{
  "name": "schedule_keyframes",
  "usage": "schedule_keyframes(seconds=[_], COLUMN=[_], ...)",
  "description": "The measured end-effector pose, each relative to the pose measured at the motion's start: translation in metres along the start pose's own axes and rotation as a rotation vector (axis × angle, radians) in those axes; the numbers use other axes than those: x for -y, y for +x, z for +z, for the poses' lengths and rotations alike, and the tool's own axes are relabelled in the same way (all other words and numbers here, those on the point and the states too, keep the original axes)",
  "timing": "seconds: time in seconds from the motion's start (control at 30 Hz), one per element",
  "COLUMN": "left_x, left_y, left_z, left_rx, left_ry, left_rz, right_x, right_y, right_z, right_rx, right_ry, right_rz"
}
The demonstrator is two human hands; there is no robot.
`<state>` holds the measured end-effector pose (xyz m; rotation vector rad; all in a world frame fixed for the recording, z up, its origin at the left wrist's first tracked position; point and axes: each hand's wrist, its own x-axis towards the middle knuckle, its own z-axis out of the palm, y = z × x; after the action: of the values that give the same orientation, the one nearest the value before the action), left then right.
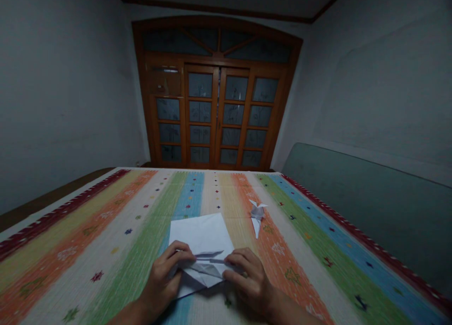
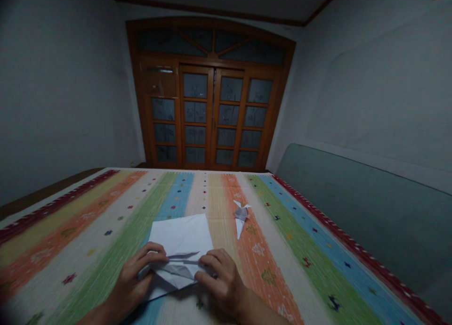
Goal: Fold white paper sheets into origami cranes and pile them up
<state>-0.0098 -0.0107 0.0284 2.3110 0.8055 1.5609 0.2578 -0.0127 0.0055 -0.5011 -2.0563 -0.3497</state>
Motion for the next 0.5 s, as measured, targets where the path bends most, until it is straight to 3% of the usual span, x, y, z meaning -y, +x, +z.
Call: schedule_keyframes(seconds=[0.13, 0.33, 0.5], left_x=[-0.0012, -0.0016, -0.0019], left_y=[0.0006, -0.0001, 0.0004], left_z=[0.0, -0.0005, 0.0], left_rx=[0.01, 0.0, -0.005], left_ry=[0.025, 0.038, 0.022], left_rz=[0.022, 0.027, 0.014], right_x=[0.0013, 0.0034, 0.0015], right_y=[0.0007, 0.0063, 0.0062], right_z=[0.0006, -0.0054, -0.0085], right_rx=[0.008, 0.126, 0.189], right_ry=[0.01, 0.145, 0.125], right_rz=[0.032, 0.16, 0.157])
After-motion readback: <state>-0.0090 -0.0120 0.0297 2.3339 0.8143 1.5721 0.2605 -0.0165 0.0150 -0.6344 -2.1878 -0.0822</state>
